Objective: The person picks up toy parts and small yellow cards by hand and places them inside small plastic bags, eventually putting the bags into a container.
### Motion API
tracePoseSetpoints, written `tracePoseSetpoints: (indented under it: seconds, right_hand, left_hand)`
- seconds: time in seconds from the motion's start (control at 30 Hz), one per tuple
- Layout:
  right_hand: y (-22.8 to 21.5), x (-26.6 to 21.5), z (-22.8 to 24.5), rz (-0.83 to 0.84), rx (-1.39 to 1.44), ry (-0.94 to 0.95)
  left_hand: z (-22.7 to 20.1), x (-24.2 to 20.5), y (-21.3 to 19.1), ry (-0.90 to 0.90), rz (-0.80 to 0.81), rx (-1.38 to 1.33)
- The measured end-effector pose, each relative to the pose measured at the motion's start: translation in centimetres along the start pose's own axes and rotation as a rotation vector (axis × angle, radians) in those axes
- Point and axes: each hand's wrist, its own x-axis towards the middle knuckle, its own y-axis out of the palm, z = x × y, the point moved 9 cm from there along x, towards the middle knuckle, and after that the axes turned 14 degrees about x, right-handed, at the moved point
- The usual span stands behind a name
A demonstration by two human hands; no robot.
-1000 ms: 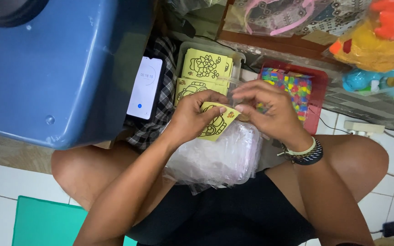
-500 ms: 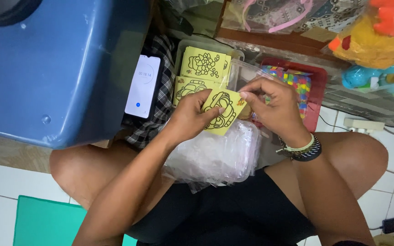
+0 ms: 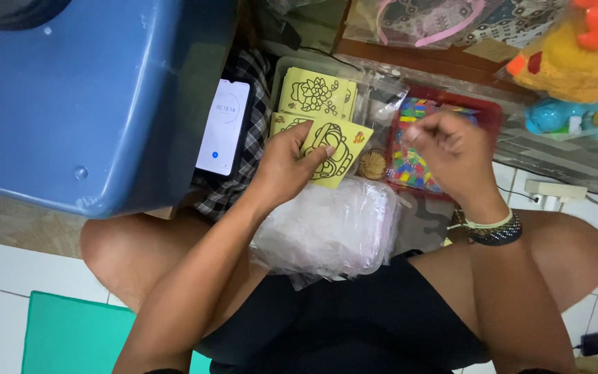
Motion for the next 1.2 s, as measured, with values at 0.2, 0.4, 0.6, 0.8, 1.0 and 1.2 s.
tracePoseSetpoints:
  seconds: [0.2, 0.4, 0.6, 0.8, 1.0, 1.2]
  right_hand:
    - [4.0, -4.6, -5.4, 0.453, -0.612, 0.15]
    - [6.0, -8.4, -11.5, 0.676, -0.941, 0.326]
    - [5.1, -6.6, -9.5, 0.517, -0.865, 0.216]
    - [4.3, -4.2, -8.5, 0.328, -0.936, 0.004]
    - [5.8, -4.7, -12.1, 0.367, -0.94, 0.009]
    - [5.8, -4.9, -13.7, 0.408, -0.918, 0.077]
  left_hand:
    - [-0.1, 0.3, -0.7, -0.006, -0.032, -0.014]
    - [-1.0, 0.2, -1.7, -0.029, -0.065, 0.003]
    - [-0.7, 0.3, -2.1, -0.042, -0.086, -0.031]
    - [0.0, 0.2, -1.7, -0.037, -0.088, -0.035]
    - [-0.4, 0.2, -1.8, -0.013, -0.081, -0.03]
    - [-0.3, 0.1, -1.9, -0.028, -0.088, -0.023]
